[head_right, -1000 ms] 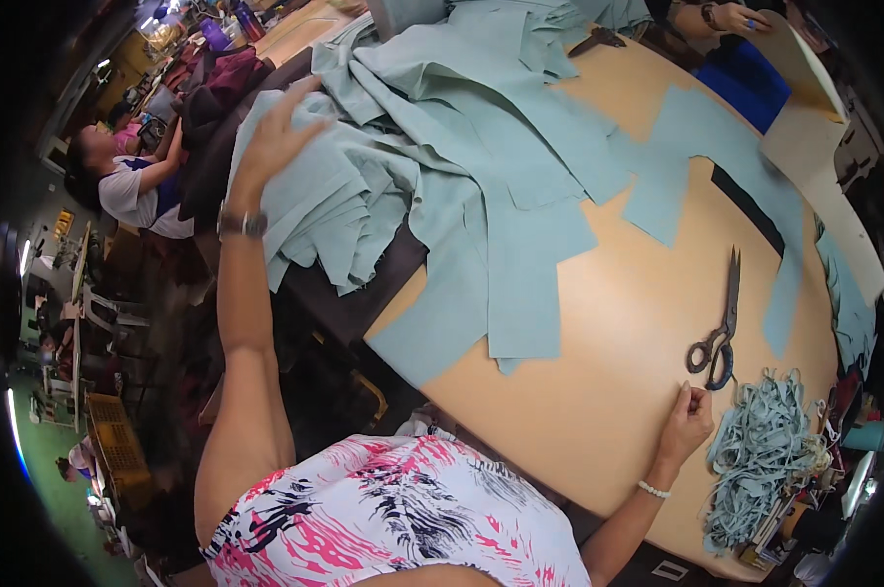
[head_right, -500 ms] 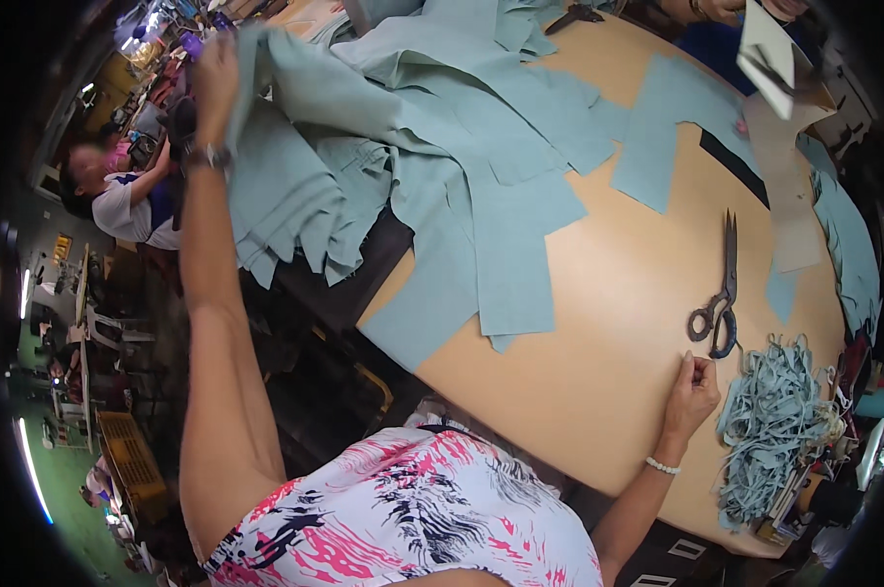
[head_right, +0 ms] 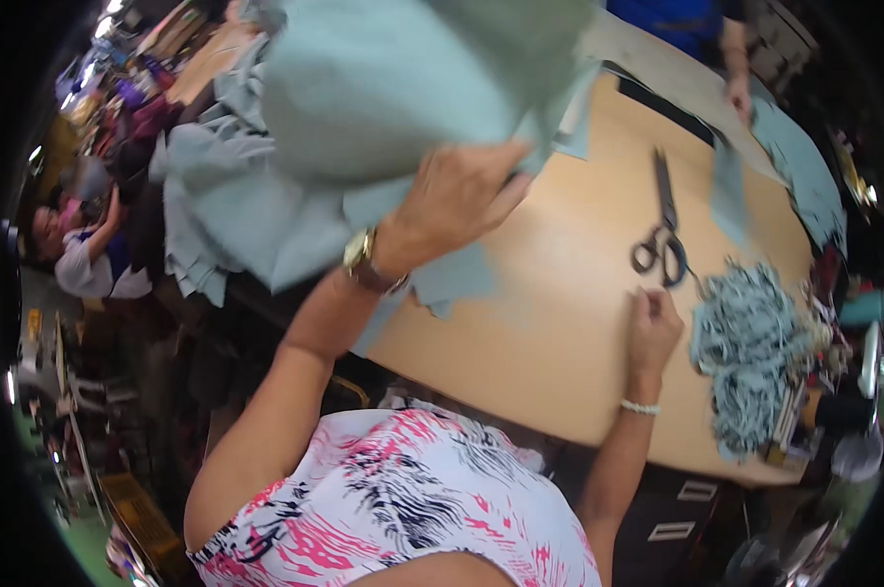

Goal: The person cuts and trims pieces of fabric using shears, holding and positioning the cloth by hand on the table.

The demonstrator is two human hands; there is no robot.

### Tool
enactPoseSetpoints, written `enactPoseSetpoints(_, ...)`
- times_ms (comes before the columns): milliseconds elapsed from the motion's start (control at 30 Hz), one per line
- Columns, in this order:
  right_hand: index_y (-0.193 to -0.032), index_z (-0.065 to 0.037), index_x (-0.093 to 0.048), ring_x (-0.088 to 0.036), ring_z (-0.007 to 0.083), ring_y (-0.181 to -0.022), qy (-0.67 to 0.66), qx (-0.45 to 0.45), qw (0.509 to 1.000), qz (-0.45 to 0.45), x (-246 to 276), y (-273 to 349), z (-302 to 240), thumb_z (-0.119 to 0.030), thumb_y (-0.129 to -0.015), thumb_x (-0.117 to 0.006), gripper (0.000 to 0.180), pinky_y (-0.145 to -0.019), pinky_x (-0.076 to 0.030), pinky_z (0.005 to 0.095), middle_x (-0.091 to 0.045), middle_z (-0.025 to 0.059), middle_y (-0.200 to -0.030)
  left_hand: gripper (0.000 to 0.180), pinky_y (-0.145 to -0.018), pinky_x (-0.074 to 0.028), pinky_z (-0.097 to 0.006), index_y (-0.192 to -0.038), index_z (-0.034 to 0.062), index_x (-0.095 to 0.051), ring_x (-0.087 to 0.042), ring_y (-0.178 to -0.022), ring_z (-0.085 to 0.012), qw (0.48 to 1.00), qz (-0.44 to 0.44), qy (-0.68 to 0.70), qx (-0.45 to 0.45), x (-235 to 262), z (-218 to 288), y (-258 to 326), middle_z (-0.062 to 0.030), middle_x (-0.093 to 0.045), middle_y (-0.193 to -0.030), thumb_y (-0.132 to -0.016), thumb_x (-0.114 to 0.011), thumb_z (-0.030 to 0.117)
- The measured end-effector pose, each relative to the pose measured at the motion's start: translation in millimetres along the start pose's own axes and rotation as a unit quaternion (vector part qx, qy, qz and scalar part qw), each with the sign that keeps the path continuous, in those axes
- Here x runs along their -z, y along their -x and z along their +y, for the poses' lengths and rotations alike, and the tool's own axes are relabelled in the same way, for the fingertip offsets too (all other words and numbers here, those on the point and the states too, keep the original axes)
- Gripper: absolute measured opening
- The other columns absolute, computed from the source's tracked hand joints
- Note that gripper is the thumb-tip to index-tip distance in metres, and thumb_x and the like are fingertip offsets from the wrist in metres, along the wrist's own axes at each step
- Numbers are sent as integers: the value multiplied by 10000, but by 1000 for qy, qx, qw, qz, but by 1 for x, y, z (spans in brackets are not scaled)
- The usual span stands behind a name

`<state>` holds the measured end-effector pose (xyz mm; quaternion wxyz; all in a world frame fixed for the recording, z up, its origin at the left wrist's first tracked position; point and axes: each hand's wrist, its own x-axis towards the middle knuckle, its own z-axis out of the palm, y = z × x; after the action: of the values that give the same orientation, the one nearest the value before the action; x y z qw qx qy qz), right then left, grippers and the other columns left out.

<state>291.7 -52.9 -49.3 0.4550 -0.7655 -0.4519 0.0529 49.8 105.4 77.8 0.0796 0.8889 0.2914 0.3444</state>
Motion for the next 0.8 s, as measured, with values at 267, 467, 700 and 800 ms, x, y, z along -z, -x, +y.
enactPoseSetpoints(267,-1214,-46,-432,-562,272,-922,-46,283,958,14,-10,1,-101,-203,-609,-767,709,-918,-375,388,-532,136,-1116,177,-541,-453,-362,-867,30,-602,-582,-610,-292,991,-76,92,-54,-12,35,32,-121,-598,-718,-743,-640,151)
enactPoseSetpoints(467,-1053,-38,-572,-598,190,-707,-189,205,920,-277,57,-35,-189,-98,-694,-702,386,-692,-462,285,-623,109,-841,323,-544,-483,-247,-921,35,-653,-631,-593,-169,968,-54,78,-232,104,71,-38,-90,-645,-721,-614,-751,63)
enactPoseSetpoints(700,-902,-5,-620,-575,202,-636,110,248,866,-421,88,-124,-201,-124,-664,-654,268,-599,-452,310,-619,120,-724,349,-791,-436,-281,-991,-6,-593,-598,-830,-263,931,-339,18,-134,106,-8,-93,-122,-636,-882,-655,-650,66)
enactPoseSetpoints(800,-801,-24,-585,-580,299,-646,214,318,883,-273,38,-178,-206,-116,-685,-588,147,-568,-438,391,-593,152,-686,365,-789,-456,-358,-1031,15,-594,-590,-871,-301,938,-307,-96,-131,97,-88,-129,-165,-622,-955,-676,-636,88)
